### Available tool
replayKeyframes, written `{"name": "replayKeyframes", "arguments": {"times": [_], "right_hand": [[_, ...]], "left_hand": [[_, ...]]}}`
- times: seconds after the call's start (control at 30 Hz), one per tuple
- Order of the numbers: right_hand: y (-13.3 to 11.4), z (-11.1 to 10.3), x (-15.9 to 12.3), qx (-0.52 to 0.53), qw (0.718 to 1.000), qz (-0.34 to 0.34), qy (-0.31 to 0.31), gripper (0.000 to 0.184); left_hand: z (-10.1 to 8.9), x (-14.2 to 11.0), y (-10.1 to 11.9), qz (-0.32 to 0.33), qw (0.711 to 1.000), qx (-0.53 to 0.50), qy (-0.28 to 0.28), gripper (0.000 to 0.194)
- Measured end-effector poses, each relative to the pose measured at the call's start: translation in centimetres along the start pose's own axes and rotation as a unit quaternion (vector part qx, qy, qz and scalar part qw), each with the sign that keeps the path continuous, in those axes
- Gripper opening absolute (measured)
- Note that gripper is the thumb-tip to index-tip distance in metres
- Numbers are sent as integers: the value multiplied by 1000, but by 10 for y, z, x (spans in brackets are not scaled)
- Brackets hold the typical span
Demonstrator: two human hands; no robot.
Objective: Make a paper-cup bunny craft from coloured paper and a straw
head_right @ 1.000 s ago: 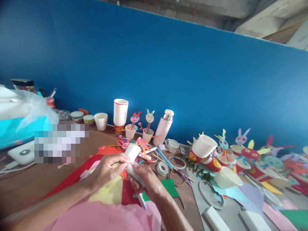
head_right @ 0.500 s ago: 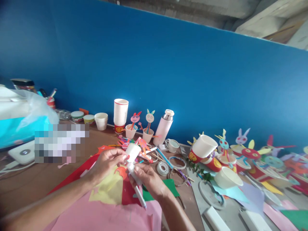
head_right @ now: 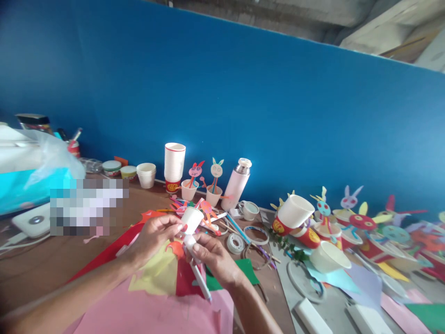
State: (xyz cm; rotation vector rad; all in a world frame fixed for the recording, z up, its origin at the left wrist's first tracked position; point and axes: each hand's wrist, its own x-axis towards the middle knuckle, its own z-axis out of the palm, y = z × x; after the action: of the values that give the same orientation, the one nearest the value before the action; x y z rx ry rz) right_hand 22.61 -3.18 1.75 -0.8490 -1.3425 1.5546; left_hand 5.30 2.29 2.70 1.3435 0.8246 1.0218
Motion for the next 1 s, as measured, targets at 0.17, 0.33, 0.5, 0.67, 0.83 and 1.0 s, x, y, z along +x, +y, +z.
{"name": "replayKeyframes", "arguments": {"times": [0.17, 0.33, 0.5, 0.67, 0.83, 1.0], "right_hand": [[-16, -16, -3, -119, 989, 15, 83, 27], [-26, -34, -5, -125, 984, -28, 120, 26], [-21, -23, -4, -34, 997, -22, 68, 28], [-16, -8, -2, -18, 998, -34, 44, 26], [-13, -5, -1, -31, 999, -30, 29, 24], [-4, -8, 2, -81, 993, -24, 84, 33]], "left_hand": [[-1, 1, -3, -21, 1000, -22, -2, 19], [-3, 3, -7, -26, 999, -35, -5, 19], [-4, 5, -12, -26, 999, -24, -4, 19], [-3, 4, -6, -14, 1000, -7, -3, 20], [-1, 2, 0, -22, 1000, -21, 7, 17], [-1, 2, -1, -23, 999, -33, 1, 18]]}}
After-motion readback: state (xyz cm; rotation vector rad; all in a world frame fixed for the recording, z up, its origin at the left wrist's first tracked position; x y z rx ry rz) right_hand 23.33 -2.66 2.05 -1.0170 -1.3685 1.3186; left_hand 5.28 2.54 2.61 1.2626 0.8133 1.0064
